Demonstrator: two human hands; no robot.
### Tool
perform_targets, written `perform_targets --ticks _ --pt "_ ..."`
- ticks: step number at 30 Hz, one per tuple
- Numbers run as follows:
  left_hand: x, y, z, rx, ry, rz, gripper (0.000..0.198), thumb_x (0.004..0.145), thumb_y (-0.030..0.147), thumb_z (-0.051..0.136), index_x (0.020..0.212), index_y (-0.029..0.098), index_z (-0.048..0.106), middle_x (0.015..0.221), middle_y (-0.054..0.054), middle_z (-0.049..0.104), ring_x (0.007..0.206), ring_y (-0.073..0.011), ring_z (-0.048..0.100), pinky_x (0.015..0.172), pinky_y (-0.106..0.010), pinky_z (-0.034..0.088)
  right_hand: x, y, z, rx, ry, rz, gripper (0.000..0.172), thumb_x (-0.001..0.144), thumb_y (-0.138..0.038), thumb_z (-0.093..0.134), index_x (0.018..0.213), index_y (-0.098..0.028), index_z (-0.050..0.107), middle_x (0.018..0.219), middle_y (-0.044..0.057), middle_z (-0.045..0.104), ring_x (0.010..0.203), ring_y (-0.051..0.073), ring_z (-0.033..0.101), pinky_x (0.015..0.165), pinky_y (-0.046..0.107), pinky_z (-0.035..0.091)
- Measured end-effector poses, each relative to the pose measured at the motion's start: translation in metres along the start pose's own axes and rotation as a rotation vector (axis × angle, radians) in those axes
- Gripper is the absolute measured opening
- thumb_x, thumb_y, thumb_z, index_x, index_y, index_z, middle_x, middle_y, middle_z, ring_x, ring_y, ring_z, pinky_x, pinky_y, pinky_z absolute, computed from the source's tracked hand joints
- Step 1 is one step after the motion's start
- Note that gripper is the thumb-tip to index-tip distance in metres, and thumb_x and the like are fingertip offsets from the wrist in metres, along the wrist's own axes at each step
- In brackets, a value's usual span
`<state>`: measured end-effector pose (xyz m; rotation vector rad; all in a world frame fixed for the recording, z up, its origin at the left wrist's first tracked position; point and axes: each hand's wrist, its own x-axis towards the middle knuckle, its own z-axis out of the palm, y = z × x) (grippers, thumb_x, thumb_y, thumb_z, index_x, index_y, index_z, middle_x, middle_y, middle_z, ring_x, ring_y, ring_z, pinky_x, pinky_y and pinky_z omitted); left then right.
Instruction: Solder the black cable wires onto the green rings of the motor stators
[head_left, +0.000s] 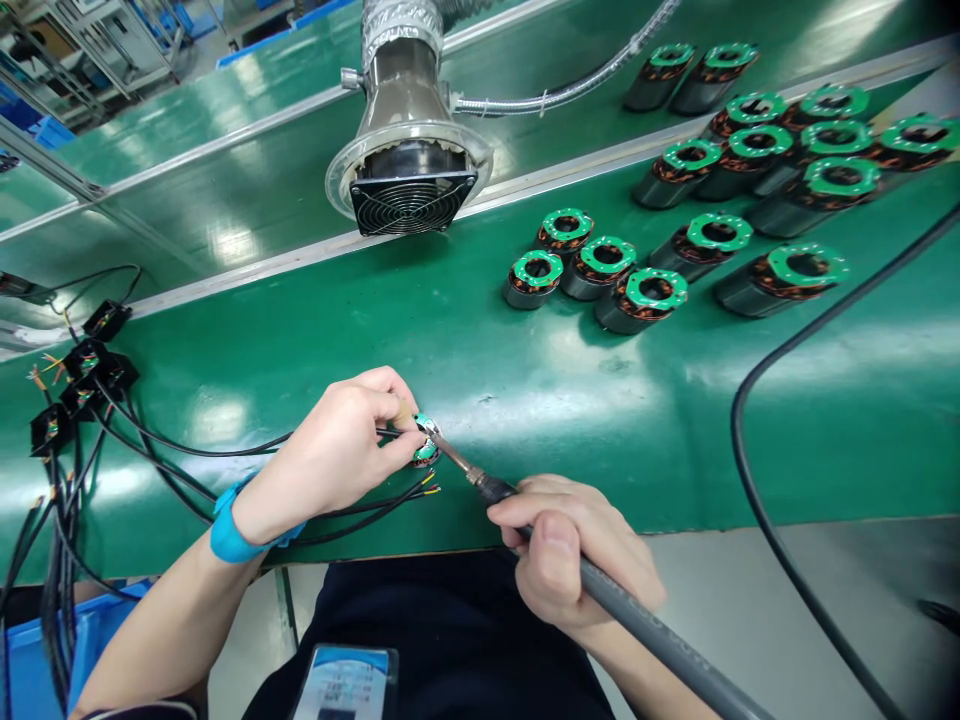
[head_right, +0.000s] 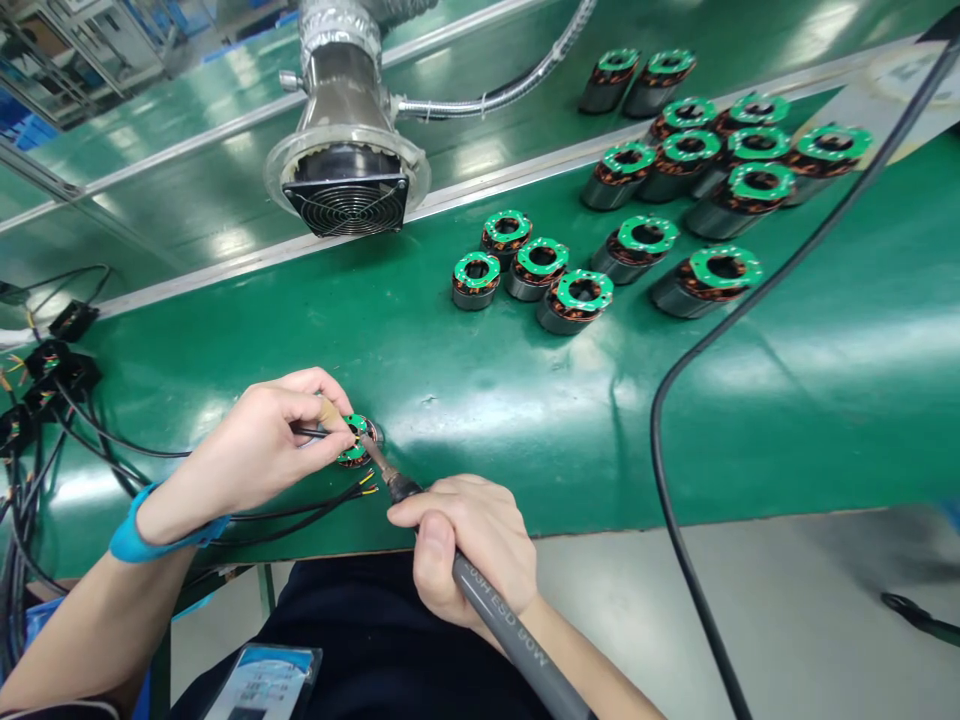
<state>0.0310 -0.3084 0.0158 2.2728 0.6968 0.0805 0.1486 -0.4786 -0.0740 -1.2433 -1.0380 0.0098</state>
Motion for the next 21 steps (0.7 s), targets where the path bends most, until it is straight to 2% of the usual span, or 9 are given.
perform_targets --ticks 4,9,12,18,21 --pt "0.0003 -0.0009 -0.0017 -0.004 -0.02 0.005 0.019 0.087 0.008 0.074 0.07 0.017 0.073 0.091 -0.002 0.069 0.069 -0.0093 0.059 0.055 -0.023 0.04 -0.0013 0.0011 0.0002 0.011 0.039 0.039 0.027 0.097 -0.007 0.048 0.088 -0.019 0.07 0.063 -0.004 0.065 0.047 0.011 0.06 0.048 0.026 0.053" --pt "-0.0007 -0.0017 -0.0024 -0.003 -0.023 0.018 0.019 0.088 0.008 0.074 0.072 0.017 0.074 0.093 -0.002 0.069 0.071 -0.0097 0.06 0.056 -0.023 0.041 -0.0013 0.0019 0.0005 0.016 0.027 0.012 0.025 0.098 -0.01 0.049 0.088 -0.019 0.07 0.062 -0.004 0.065 0.044 0.011 0.056 0.045 0.026 0.049" --pt "-0.0001 -0.0021 -0.0027 -0.004 -0.037 0.015 0.019 0.088 0.008 0.074 0.072 0.017 0.074 0.092 -0.002 0.069 0.071 -0.0098 0.06 0.058 -0.024 0.042 -0.0023 0.0013 -0.0007 0.012 0.034 0.051 0.027 0.099 -0.011 0.05 0.085 -0.019 0.071 0.058 -0.005 0.061 0.045 0.012 0.057 0.048 0.027 0.051" --pt "0.0037 0.0 -0.0059 0.004 -0.077 -0.025 0.023 0.09 0.011 0.073 0.068 0.016 0.071 0.092 -0.001 0.068 0.067 -0.0082 0.057 0.06 -0.024 0.043 -0.0071 0.0013 -0.0023 0.026 0.206 0.156 0.034 0.102 -0.016 0.047 0.08 -0.019 0.072 0.053 -0.004 0.054 0.045 0.013 0.053 0.048 0.029 0.048" --pt "0.0059 0.0013 -0.0078 0.008 -0.106 -0.053 0.022 0.089 0.012 0.073 0.068 0.016 0.071 0.092 -0.001 0.067 0.066 -0.0076 0.055 0.059 -0.024 0.042 -0.0083 0.0026 -0.0026 0.058 0.198 0.156 0.034 0.102 -0.016 0.048 0.079 -0.018 0.072 0.053 -0.004 0.053 0.045 0.012 0.052 0.047 0.028 0.046"
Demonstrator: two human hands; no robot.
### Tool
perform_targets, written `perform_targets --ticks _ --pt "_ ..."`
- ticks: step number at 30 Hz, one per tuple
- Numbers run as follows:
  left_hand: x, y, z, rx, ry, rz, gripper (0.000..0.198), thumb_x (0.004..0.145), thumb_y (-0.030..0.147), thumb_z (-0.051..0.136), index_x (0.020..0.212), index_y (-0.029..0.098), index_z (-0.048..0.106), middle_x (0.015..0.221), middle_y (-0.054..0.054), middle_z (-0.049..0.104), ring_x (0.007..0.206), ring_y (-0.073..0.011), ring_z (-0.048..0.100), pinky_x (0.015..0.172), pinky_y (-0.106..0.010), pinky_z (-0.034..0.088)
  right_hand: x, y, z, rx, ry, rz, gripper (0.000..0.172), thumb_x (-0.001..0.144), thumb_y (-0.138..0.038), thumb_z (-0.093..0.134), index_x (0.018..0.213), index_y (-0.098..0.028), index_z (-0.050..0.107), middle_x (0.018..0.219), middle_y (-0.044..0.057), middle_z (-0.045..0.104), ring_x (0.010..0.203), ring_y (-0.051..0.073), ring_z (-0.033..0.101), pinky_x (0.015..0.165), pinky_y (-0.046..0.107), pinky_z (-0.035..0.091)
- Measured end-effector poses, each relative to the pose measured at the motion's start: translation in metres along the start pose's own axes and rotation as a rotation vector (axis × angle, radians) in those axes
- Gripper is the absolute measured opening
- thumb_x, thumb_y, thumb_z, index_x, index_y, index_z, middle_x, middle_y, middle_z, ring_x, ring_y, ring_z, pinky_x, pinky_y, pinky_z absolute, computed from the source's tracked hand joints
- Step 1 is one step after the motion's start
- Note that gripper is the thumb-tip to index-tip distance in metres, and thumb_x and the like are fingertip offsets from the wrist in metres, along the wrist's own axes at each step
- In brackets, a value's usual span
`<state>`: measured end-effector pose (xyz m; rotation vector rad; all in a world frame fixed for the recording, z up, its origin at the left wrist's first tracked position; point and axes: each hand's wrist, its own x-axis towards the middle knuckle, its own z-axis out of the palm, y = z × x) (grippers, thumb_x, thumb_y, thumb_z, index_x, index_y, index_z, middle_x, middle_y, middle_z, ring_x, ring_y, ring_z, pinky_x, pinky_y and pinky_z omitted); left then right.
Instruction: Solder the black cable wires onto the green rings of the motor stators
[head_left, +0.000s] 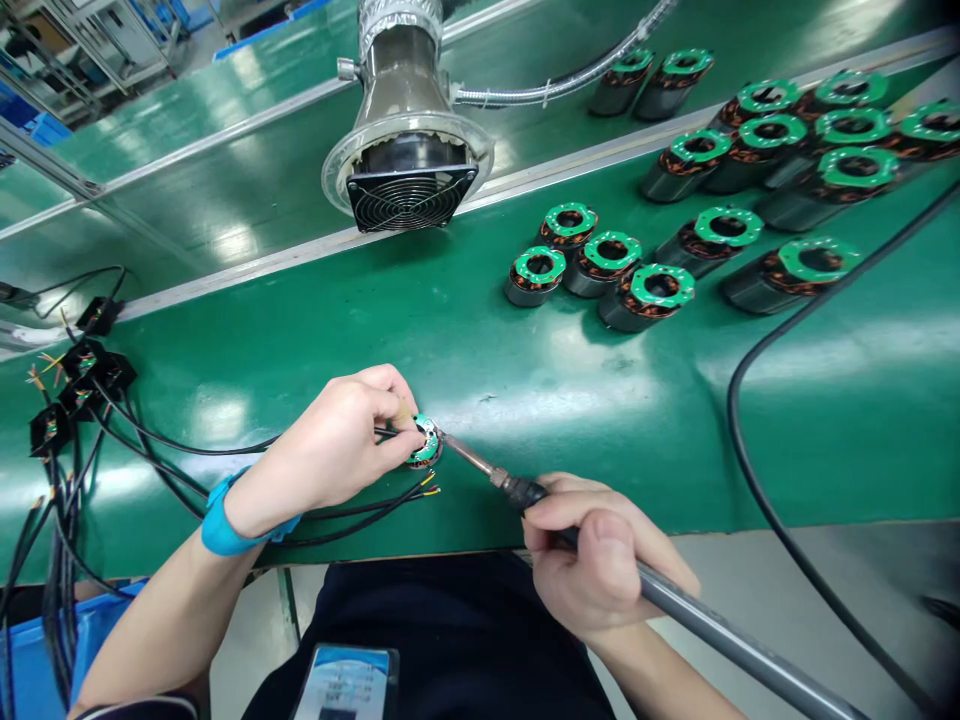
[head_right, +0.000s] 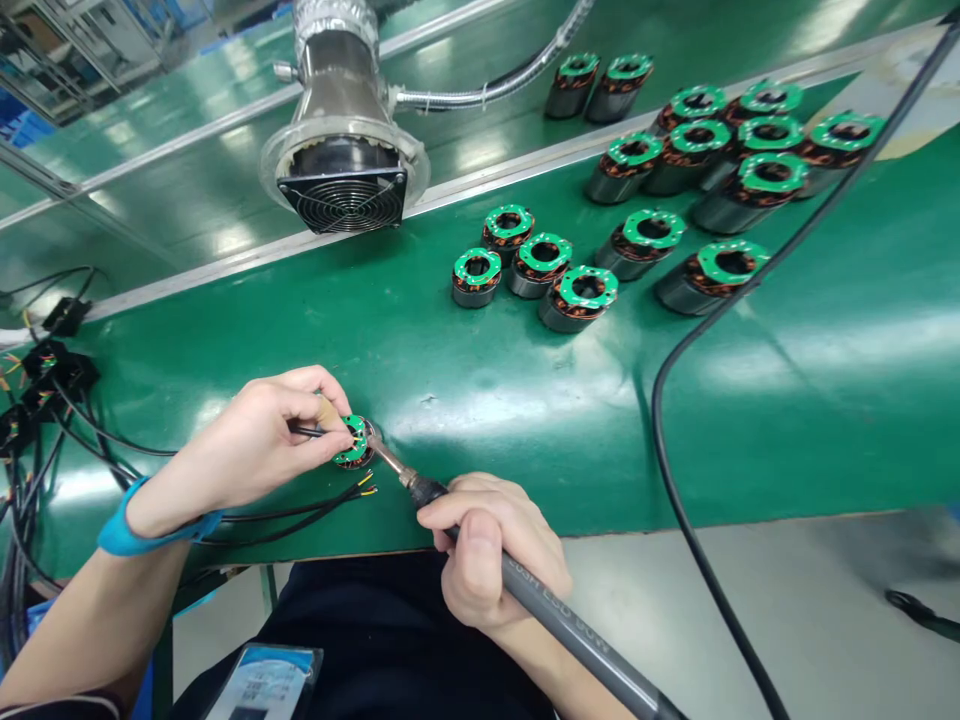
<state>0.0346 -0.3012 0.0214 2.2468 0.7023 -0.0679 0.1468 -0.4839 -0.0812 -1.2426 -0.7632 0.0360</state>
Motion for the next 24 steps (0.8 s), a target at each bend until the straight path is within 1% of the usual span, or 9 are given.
perform_targets --ticks 4,9,12,15,17,24 --pt "0.0013 -0.0014 -0.0006 -0.006 -0.013 -0.001 0.018 0.089 0.013 0.073 0.071 0.016 0.074 0.093 -0.001 0.068 0.067 -0.0077 0.056 0.059 -0.024 0.042 0.0008 0.0002 -0.0004 -0.005 -0.055 -0.032 0.033 0.101 -0.013 0.048 0.08 -0.017 0.072 0.055 -0.004 0.056 0.048 0.012 0.056 0.052 0.029 0.051" --pt "0.0 -0.0042 -0.0004 -0.005 -0.013 0.018 0.021 0.09 0.014 0.071 0.07 0.016 0.073 0.092 -0.001 0.067 0.068 -0.0077 0.056 0.06 -0.024 0.042 0.0022 -0.0014 0.0017 -0.022 -0.088 -0.008 0.031 0.101 -0.012 0.049 0.081 -0.018 0.072 0.057 -0.005 0.058 0.048 0.011 0.057 0.053 0.028 0.053" --pt "-0.0001 -0.0036 0.0001 0.0 -0.01 0.024 0.02 0.09 0.014 0.071 0.07 0.016 0.073 0.092 0.0 0.067 0.068 -0.0075 0.057 0.06 -0.023 0.042 0.002 -0.0017 0.0023 -0.008 -0.073 0.005 0.032 0.102 -0.014 0.049 0.08 -0.018 0.072 0.056 -0.005 0.056 0.047 0.011 0.055 0.052 0.028 0.051" --pt "0.0003 -0.0024 0.0008 0.004 -0.005 0.028 0.021 0.09 0.013 0.071 0.069 0.016 0.072 0.091 0.0 0.067 0.069 -0.0075 0.057 0.06 -0.023 0.042 0.0011 -0.0011 0.0012 0.007 -0.018 0.017 0.033 0.102 -0.015 0.048 0.08 -0.018 0.072 0.055 -0.005 0.054 0.046 0.011 0.052 0.048 0.028 0.048" --pt "0.0004 -0.0021 0.0009 0.009 -0.005 0.03 0.022 0.089 0.012 0.071 0.068 0.016 0.071 0.091 -0.001 0.067 0.068 -0.0077 0.057 0.06 -0.023 0.042 0.0007 -0.0004 -0.0002 0.016 0.002 0.003 0.034 0.102 -0.014 0.047 0.08 -0.017 0.071 0.055 -0.005 0.053 0.046 0.011 0.05 0.049 0.028 0.047" --pt "0.0008 -0.0018 -0.0005 0.015 -0.016 0.021 0.022 0.089 0.014 0.072 0.068 0.016 0.071 0.091 0.0 0.066 0.068 -0.0076 0.057 0.06 -0.024 0.042 0.0034 -0.0018 -0.0021 0.023 -0.113 -0.102 0.031 0.097 -0.007 0.046 0.079 -0.016 0.068 0.057 -0.004 0.056 0.048 0.012 0.054 0.051 0.029 0.05"
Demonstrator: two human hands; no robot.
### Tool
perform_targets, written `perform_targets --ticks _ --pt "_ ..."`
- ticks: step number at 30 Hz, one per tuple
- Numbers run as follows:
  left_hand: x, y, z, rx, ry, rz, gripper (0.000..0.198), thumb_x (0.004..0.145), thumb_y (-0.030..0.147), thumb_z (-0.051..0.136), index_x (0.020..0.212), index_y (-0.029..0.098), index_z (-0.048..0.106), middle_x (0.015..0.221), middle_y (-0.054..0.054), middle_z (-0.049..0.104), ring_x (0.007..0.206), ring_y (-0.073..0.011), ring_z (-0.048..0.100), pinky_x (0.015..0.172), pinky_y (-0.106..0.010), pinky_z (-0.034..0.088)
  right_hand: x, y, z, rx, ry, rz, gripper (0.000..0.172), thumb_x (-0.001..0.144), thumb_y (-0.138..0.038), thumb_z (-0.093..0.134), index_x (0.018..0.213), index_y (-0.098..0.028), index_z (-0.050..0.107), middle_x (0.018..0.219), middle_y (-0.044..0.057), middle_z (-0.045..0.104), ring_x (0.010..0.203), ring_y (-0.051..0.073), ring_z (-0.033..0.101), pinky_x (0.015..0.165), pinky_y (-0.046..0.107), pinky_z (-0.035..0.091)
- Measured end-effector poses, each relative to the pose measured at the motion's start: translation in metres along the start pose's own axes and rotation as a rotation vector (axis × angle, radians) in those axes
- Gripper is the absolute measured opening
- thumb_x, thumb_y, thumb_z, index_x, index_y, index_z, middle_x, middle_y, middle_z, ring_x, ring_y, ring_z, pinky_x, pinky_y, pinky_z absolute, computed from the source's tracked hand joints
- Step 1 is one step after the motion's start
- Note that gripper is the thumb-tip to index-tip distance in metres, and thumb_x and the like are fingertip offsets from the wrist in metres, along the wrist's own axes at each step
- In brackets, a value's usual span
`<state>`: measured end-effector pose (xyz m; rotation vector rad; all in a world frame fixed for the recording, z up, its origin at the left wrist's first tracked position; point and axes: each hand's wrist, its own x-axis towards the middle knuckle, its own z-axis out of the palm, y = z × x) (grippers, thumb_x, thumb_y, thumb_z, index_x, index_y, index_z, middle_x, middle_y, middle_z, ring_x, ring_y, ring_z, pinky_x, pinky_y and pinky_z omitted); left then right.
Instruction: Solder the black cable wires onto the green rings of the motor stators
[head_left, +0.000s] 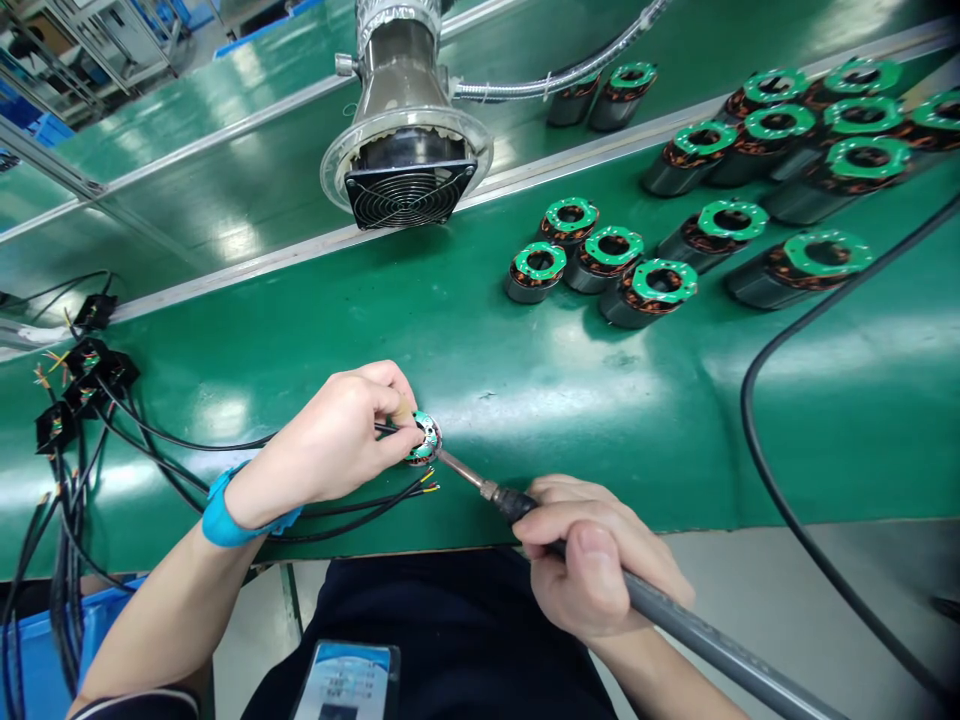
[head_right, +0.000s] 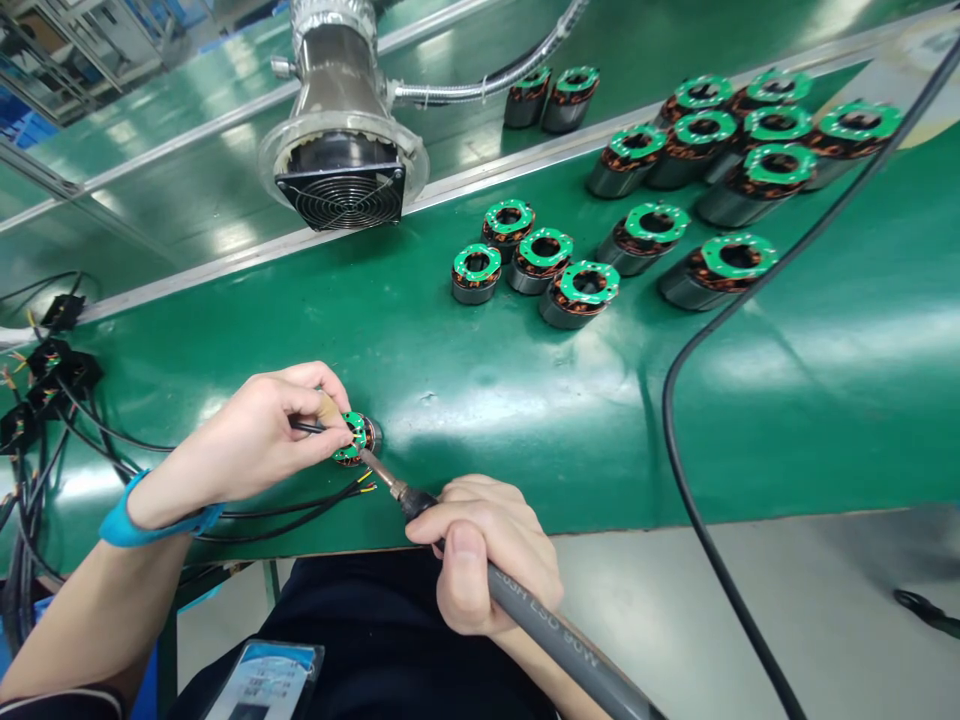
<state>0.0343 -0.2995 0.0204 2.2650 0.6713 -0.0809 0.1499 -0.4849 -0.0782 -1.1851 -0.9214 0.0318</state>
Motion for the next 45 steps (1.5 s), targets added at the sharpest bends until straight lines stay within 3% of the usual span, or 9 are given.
perform_targets --ticks 11,17,24,38,43,45 --pt "0.001 0.003 -0.001 0.001 -0.004 -0.014 0.022 0.089 0.014 0.072 0.067 0.016 0.071 0.09 -0.001 0.066 0.067 -0.0079 0.055 0.059 -0.024 0.041 0.002 0.0 0.001 -0.039 -0.047 -0.034 0.028 0.095 -0.007 0.046 0.08 -0.018 0.067 0.058 -0.005 0.058 0.045 0.012 0.053 0.049 0.029 0.05" --pt "0.001 0.005 -0.001 0.008 -0.004 -0.013 0.023 0.09 0.014 0.071 0.067 0.016 0.071 0.091 -0.001 0.066 0.068 -0.008 0.055 0.059 -0.024 0.041 0.0 -0.001 -0.001 -0.052 0.033 0.025 0.034 0.099 -0.012 0.043 0.078 -0.02 0.068 0.053 -0.005 0.053 0.043 0.014 0.052 0.05 0.03 0.052" --pt "0.0 0.006 0.0 0.017 0.006 -0.01 0.022 0.091 0.014 0.071 0.068 0.016 0.071 0.09 -0.001 0.066 0.067 -0.0086 0.054 0.06 -0.025 0.041 -0.002 0.002 -0.002 -0.051 0.027 0.007 0.033 0.098 -0.013 0.044 0.077 -0.021 0.068 0.053 -0.004 0.053 0.043 0.014 0.05 0.049 0.031 0.051" --pt "-0.009 0.002 0.011 0.024 0.111 0.053 0.021 0.09 0.009 0.066 0.07 0.016 0.066 0.094 -0.002 0.066 0.074 -0.0106 0.056 0.061 -0.025 0.04 -0.006 0.006 0.002 0.009 0.118 0.046 0.034 0.1 -0.014 0.045 0.078 -0.019 0.071 0.051 -0.005 0.05 0.039 0.012 0.043 0.044 0.03 0.04" --pt "-0.017 -0.001 0.021 -0.002 0.207 0.062 0.021 0.097 0.014 0.064 0.077 0.016 0.07 0.096 -0.004 0.067 0.069 -0.0093 0.056 0.058 -0.024 0.041 -0.002 0.003 0.007 -0.018 0.292 0.106 0.033 0.101 -0.017 0.048 0.077 -0.019 0.07 0.054 -0.003 0.052 0.039 0.012 0.047 0.038 0.028 0.038" --pt "-0.022 -0.004 0.025 0.023 0.271 0.052 0.007 0.098 0.02 0.068 0.092 0.018 0.071 0.103 -0.004 0.069 0.067 -0.0089 0.054 0.057 -0.024 0.042 0.001 0.003 0.007 -0.036 0.327 0.137 0.032 0.102 -0.02 0.05 0.079 -0.019 0.071 0.055 -0.002 0.053 0.041 0.013 0.05 0.035 0.026 0.037"
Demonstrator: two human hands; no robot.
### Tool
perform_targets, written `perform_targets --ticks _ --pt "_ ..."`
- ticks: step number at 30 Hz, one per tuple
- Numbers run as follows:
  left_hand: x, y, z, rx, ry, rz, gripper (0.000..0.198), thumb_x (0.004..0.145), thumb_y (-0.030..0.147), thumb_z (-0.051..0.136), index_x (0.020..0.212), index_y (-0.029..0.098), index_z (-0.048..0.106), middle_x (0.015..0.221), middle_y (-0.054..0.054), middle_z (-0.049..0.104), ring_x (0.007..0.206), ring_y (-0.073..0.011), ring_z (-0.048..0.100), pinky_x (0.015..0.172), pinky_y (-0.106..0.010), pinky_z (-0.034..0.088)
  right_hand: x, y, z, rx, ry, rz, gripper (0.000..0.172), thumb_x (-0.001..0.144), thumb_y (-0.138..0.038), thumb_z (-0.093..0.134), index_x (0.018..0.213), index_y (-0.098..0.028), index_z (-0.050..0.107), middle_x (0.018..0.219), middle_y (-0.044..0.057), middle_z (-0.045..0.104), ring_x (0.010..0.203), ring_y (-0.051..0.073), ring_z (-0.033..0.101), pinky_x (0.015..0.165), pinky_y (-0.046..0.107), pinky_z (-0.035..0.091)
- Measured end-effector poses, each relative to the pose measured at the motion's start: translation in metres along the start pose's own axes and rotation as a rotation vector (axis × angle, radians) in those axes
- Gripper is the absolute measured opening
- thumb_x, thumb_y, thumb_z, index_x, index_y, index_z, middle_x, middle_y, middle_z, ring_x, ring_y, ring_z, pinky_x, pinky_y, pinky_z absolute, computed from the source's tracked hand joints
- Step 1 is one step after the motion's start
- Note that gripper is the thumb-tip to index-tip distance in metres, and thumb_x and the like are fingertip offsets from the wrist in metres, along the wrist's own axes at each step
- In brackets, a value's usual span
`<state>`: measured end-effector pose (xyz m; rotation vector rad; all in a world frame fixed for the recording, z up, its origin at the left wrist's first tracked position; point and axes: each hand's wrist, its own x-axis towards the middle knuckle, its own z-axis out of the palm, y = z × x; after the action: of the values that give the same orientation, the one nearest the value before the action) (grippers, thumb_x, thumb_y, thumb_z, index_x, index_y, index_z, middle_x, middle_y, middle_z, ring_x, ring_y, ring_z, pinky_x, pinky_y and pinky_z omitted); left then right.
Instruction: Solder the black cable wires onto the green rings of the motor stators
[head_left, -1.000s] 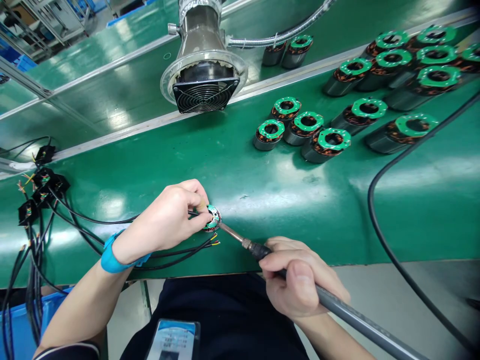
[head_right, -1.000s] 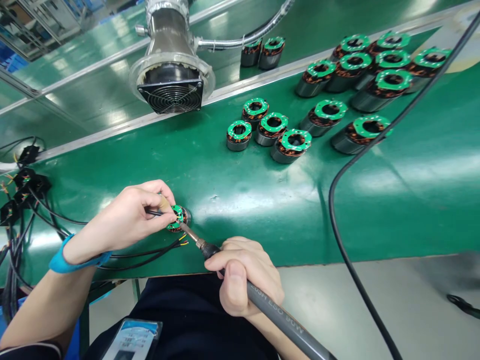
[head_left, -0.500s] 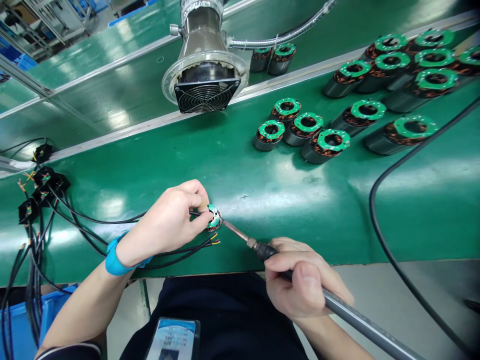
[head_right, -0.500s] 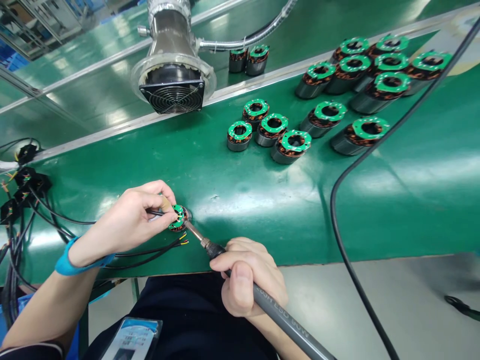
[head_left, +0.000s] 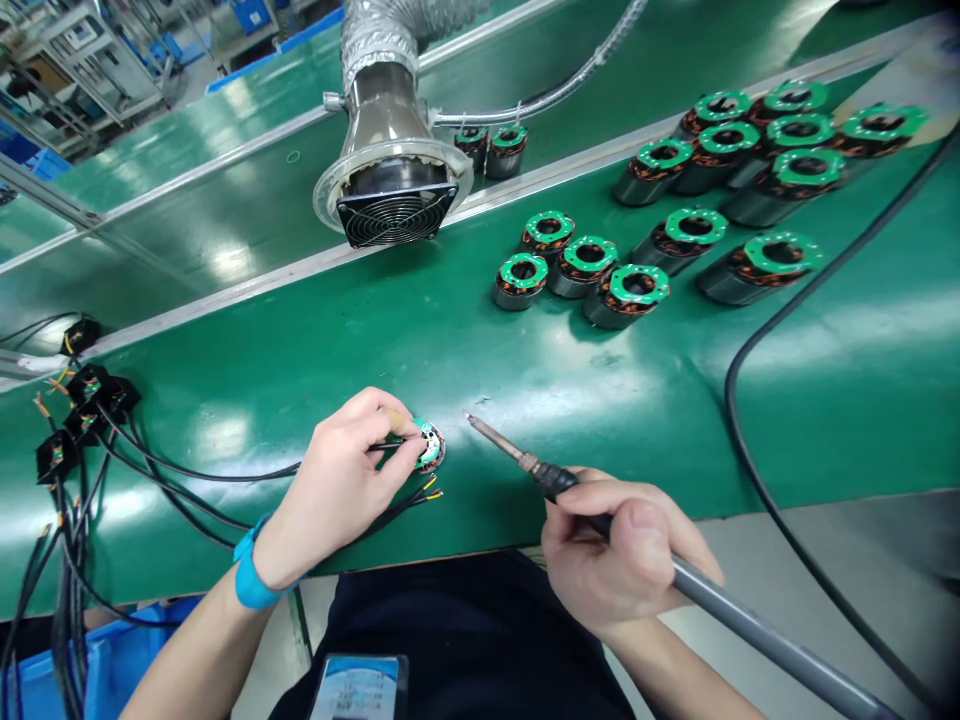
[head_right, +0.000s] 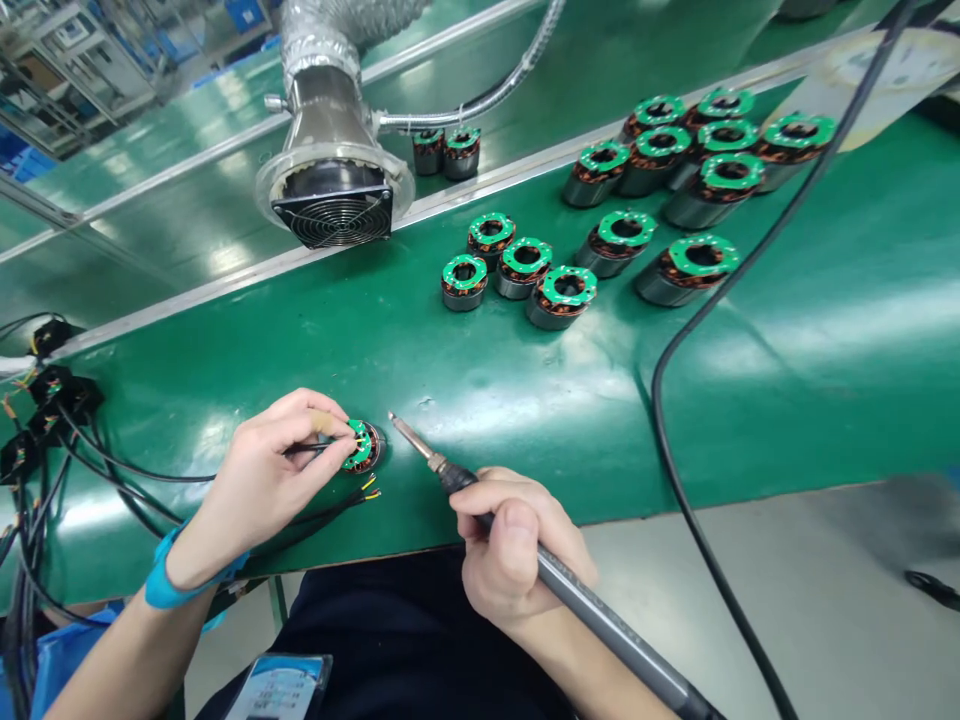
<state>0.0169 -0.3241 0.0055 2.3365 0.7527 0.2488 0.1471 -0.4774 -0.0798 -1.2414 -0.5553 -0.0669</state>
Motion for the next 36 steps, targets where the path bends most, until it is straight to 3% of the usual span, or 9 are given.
perform_targets --ticks 1,4,7,13,18,22,26,31,36 --pt "-0.003 -0.002 0.001 0.03 0.013 -0.002 0.009 0.096 0.023 0.072 0.104 0.019 0.071 0.111 -0.005 0.07 0.067 -0.0092 0.054 0.058 -0.025 0.044 0.002 0.0 0.0 -0.014 0.003 0.007 0.031 0.103 -0.021 0.051 0.08 -0.019 0.072 0.055 -0.002 0.053 0.042 0.013 0.051 0.035 0.026 0.037" --pt "-0.008 -0.012 0.003 0.129 -0.053 0.017 0.048 0.09 0.031 0.082 0.132 0.023 0.061 0.135 -0.01 0.064 0.082 -0.014 0.063 0.063 -0.026 0.051 0.007 0.002 -0.002 -0.036 0.017 0.002 0.029 0.104 -0.024 0.055 0.083 -0.019 0.074 0.055 -0.003 0.053 0.041 0.012 0.05 0.035 0.026 0.036" --pt "-0.009 -0.021 0.008 0.144 -0.105 0.072 0.039 0.092 0.034 0.081 0.125 0.023 0.063 0.127 -0.009 0.066 0.099 -0.0205 0.069 0.066 -0.028 0.055 0.012 0.003 -0.001 -0.061 0.044 0.032 0.028 0.105 -0.026 0.055 0.085 -0.019 0.074 0.057 -0.002 0.054 0.041 0.012 0.051 0.034 0.026 0.036" --pt "-0.01 -0.023 0.022 0.285 0.164 0.116 0.038 0.09 0.037 0.084 0.115 0.021 0.06 0.111 -0.008 0.07 0.096 -0.0235 0.073 0.073 -0.033 0.059 0.013 0.004 0.004 -0.101 -0.025 -0.002 0.027 0.107 -0.024 0.053 0.09 -0.018 0.073 0.063 -0.003 0.057 0.048 0.012 0.055 0.042 0.026 0.041" --pt "-0.011 -0.024 0.024 0.413 0.257 0.13 0.036 0.09 0.038 0.083 0.111 0.021 0.058 0.105 -0.007 0.071 0.09 -0.0233 0.074 0.065 -0.031 0.057 0.016 0.003 0.008 -0.177 -0.067 -0.02 0.021 0.108 -0.021 0.052 0.1 -0.019 0.072 0.072 -0.003 0.062 0.052 0.011 0.057 0.048 0.026 0.047" --pt "-0.01 -0.026 0.026 0.462 0.277 0.133 0.034 0.092 0.039 0.082 0.111 0.022 0.06 0.105 -0.007 0.072 0.09 -0.0233 0.076 0.066 -0.031 0.058 0.028 0.006 0.011 -0.281 -0.131 -0.04 0.017 0.107 -0.019 0.053 0.111 -0.022 0.07 0.083 -0.001 0.067 0.067 0.014 0.066 0.065 0.031 0.057" --pt "-0.011 -0.027 0.025 0.453 0.293 0.107 0.031 0.09 0.037 0.082 0.108 0.023 0.063 0.106 -0.007 0.074 0.088 -0.0234 0.076 0.065 -0.031 0.059 0.058 0.021 0.01 -0.452 -0.173 -0.163 0.022 0.103 -0.024 0.062 0.125 -0.024 0.067 0.104 0.006 0.072 0.095 0.022 0.071 0.09 0.042 0.06" --pt "0.011 -0.05 -0.008 0.333 0.226 -0.006 0.026 0.089 0.047 0.078 0.101 0.025 0.07 0.103 -0.004 0.075 0.085 -0.0234 0.074 0.071 -0.033 0.057 0.116 0.046 0.013 -0.616 -0.295 -0.34 0.04 0.101 -0.024 0.06 0.141 -0.023 0.056 0.125 0.012 0.066 0.116 0.028 0.066 0.102 0.048 0.056" --pt "0.095 -0.099 -0.078 0.366 0.268 -0.379 0.048 0.081 0.066 0.075 0.095 0.02 0.075 0.092 -0.008 0.077 0.087 -0.0289 0.072 0.069 -0.033 0.048 0.143 0.073 0.021 -0.64 -0.345 -0.348 0.042 0.101 -0.03 0.057 0.142 -0.02 0.054 0.125 0.014 0.064 0.112 0.029 0.066 0.098 0.048 0.056"
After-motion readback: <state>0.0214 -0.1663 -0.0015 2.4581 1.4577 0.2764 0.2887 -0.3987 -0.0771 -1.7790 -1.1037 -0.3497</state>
